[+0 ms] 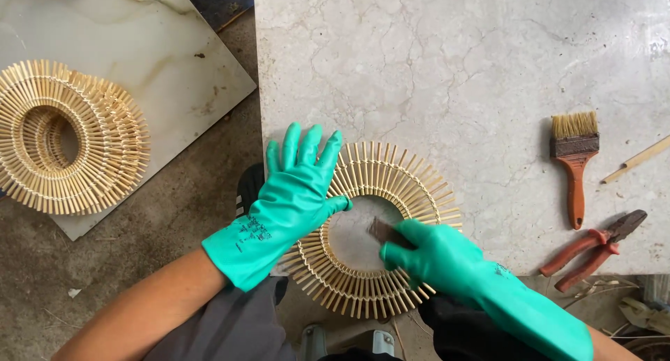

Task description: The recorder is seen assembling a circular bamboo craft, inserting thin wooden sticks into a frame and using tools like a hammer, pliers, and a blade to secure and trim them.

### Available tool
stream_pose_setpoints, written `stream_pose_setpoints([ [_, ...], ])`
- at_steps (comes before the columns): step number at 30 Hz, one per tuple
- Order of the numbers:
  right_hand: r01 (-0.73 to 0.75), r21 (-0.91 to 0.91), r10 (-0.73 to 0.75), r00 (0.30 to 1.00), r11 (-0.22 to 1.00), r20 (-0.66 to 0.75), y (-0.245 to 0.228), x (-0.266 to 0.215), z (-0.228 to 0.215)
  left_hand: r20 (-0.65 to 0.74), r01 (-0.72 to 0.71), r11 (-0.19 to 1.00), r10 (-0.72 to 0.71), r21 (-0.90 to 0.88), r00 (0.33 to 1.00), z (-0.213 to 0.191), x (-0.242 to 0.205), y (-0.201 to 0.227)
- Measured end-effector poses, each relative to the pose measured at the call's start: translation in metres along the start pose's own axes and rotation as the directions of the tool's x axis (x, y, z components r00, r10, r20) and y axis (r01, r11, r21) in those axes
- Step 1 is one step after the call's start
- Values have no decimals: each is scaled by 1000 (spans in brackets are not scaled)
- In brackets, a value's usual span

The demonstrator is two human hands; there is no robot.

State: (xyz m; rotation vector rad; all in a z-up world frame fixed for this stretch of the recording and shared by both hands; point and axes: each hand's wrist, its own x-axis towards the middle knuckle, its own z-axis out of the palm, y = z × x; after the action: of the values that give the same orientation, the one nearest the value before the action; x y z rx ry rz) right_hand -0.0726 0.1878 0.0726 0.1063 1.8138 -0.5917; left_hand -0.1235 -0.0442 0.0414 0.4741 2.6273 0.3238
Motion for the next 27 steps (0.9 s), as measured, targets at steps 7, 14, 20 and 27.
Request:
stream_pose_setpoints([
  [7, 97, 721, -33, 994, 686, -102, -3, 20, 19, 112, -51, 986, 69, -159, 991, 3, 15, -6],
  [14, 70, 767, 43, 991, 638, -126, -7, 31, 22, 139, -25, 987, 47, -161, 989, -3, 18, -4],
  [20, 31, 722, 88, 988, 691, -127, -16, 34, 20, 131, -26, 989, 45, -143, 990, -4, 17, -5],
  [27, 49, 744, 69, 990, 667, -126, -5, 39, 20, 131, -30, 991, 48, -131, 990, -5, 17, -4],
])
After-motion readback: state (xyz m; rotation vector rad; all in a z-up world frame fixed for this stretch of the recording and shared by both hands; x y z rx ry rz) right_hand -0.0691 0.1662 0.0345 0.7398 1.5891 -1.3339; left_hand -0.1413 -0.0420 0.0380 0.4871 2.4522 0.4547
